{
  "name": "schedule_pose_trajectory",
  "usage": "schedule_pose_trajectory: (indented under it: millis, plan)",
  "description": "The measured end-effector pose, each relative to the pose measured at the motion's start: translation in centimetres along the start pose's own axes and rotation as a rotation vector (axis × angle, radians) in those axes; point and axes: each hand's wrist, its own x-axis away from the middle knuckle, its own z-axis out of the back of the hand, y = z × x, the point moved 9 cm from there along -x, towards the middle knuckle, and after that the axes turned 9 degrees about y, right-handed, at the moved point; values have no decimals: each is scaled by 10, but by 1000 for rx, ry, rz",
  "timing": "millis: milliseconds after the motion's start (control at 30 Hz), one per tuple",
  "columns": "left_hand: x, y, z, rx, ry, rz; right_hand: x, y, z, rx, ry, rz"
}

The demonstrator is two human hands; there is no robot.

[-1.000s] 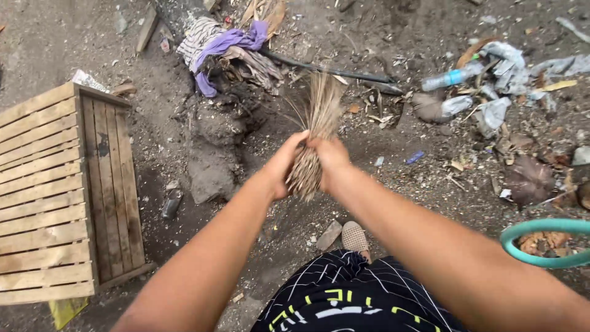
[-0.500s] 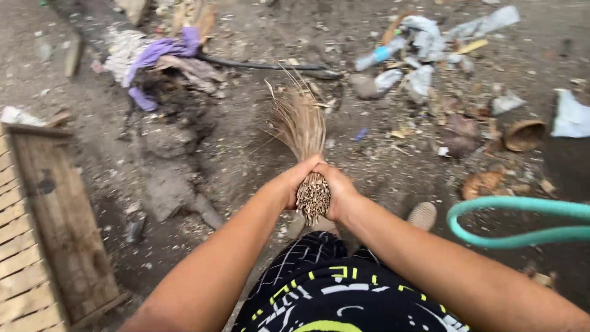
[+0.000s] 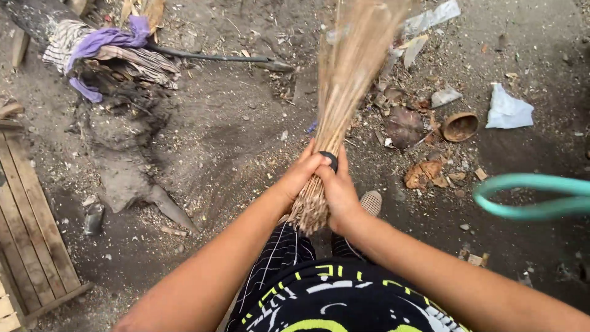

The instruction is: The recorder is seen sweeping a cluttered outdoor ground area with a broom made of natural fibers.

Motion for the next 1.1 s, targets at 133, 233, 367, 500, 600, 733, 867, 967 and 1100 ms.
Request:
schedule_pose_trajectory:
  millis: [133,233,367,500,600,733,867,967,1100]
  plan:
    - [3,-8,-53,179,119,-83,-26,-22,41,34,-115,-183]
    - [6,-26,-84,257,326,-76,-52,-15,93,120,-218,-365]
    - [-47,-101,-151,187,149,391,-67,-20,167,95,-37,-444]
    - [-76,-67,-232,74,-267,416,-83,-70,203,-141,212,-192]
    - [-93,-43,-249,-14,-379,337,-73,-122,192,-181,241,3]
    - [-89,-42,-230,-4,-388,248,-56,-118,179,-78,230,122]
    - [-56,-17,-200,112,-249,-42,-37,-107,160,6,117,180]
    - [-28,2,-198,147,-121,-44,-33,-118,145,25,-1,105]
    - [-28,18,-198,365,93,-163,-51,-132,143,229,-133,-168]
